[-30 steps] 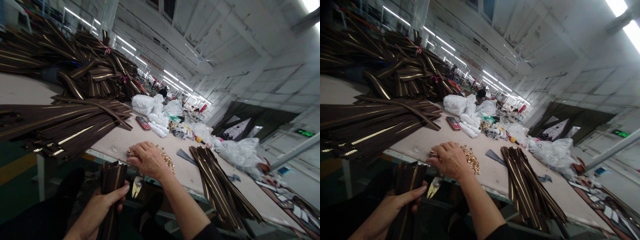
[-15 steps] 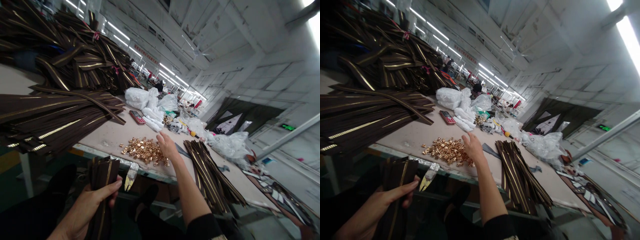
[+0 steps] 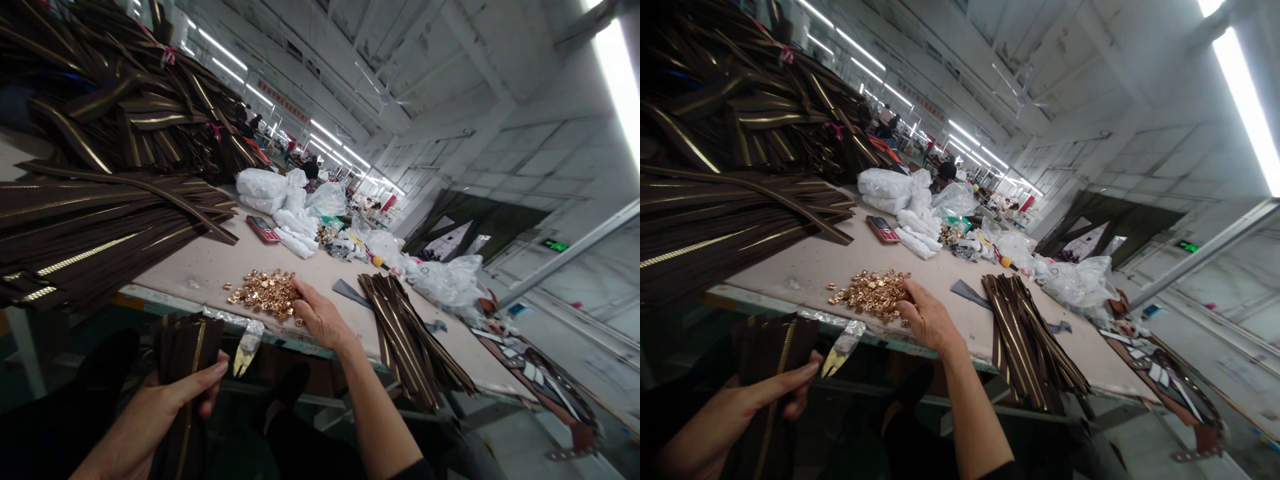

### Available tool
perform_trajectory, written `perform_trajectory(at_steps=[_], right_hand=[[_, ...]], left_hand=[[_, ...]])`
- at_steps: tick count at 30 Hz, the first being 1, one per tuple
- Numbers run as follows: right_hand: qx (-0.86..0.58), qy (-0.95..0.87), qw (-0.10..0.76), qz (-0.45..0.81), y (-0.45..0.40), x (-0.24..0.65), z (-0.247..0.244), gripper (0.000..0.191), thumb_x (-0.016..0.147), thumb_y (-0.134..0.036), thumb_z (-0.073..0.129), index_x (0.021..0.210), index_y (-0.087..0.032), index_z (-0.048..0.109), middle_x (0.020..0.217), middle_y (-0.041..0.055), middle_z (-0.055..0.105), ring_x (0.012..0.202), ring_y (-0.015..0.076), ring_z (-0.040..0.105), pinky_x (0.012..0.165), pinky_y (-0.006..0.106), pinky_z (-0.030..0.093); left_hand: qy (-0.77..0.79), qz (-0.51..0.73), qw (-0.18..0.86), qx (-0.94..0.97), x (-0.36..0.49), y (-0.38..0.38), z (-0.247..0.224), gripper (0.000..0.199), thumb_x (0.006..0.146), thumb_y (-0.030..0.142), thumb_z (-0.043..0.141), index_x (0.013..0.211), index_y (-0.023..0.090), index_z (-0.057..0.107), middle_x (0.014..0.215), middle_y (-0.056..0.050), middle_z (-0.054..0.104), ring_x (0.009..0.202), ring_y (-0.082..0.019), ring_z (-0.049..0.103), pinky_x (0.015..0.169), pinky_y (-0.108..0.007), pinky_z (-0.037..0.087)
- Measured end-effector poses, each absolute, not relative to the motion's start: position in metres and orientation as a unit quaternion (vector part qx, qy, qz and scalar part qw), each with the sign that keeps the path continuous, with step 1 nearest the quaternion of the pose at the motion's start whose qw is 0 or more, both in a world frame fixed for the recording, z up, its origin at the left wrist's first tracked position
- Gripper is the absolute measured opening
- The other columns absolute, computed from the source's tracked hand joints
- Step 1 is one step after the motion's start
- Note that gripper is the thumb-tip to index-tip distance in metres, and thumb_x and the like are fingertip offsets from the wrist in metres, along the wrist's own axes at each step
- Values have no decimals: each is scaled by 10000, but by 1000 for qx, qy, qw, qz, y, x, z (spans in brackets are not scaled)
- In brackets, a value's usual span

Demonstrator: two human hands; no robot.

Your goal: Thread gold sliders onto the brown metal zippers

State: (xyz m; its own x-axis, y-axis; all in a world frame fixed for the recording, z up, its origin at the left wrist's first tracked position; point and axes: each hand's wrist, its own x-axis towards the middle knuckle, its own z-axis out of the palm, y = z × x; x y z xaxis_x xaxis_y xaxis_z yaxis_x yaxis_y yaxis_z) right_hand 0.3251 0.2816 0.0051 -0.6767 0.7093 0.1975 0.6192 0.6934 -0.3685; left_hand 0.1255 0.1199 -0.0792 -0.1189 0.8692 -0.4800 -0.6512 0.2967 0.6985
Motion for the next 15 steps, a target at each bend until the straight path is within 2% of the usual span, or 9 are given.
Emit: perform_trajectory(at_steps=[3, 6, 9, 13, 15], right_hand=[[-352, -914, 170, 109, 272, 324, 2, 570, 1021, -469, 448, 1513, -182, 446, 1570, 108, 455, 1450, 218, 423, 1220, 408, 318], [-345, -917, 183, 81, 265, 323, -3, 571, 998, -451, 519, 1494, -173, 469, 1572, 134, 445, 1465, 268, 388, 1236, 489, 253], [-341, -904, 255, 30, 263, 325, -6, 499, 972, -406, 578, 1420, -189, 549, 1522, 132, 510, 1438, 288, 419, 1229, 530, 230], [-368, -856, 362, -16, 254, 329, -5, 323, 972, -309, 564, 1242, -157, 655, 1323, 153, 651, 1264, 263, 558, 1111, 436, 402], [-390, -837, 384, -18, 242, 329, -5, 216, 969, -260, 565, 1106, -155, 695, 1077, 120, 730, 1011, 227, 655, 930, 352, 501]], left_hand=[[468, 584, 654, 115, 126, 117, -80, 611, 473, 513, 961, 917, 157, 739, 527, 70, 593, 503, -93, 498, 468, -169, 418], [462, 577, 664, 110, 126, 116, -84, 585, 504, 493, 955, 940, 169, 738, 526, 69, 592, 497, -96, 484, 451, -170, 405], [466, 570, 665, 124, 125, 115, -87, 556, 523, 505, 943, 921, 172, 742, 503, 63, 569, 500, -104, 486, 455, -176, 419], [481, 575, 651, 121, 124, 113, -87, 660, 425, 544, 960, 927, 176, 741, 535, 54, 584, 486, -108, 491, 417, -183, 410], [493, 580, 638, 117, 125, 111, -87, 656, 422, 532, 965, 928, 180, 739, 556, 50, 591, 491, -110, 504, 417, -183, 410]])
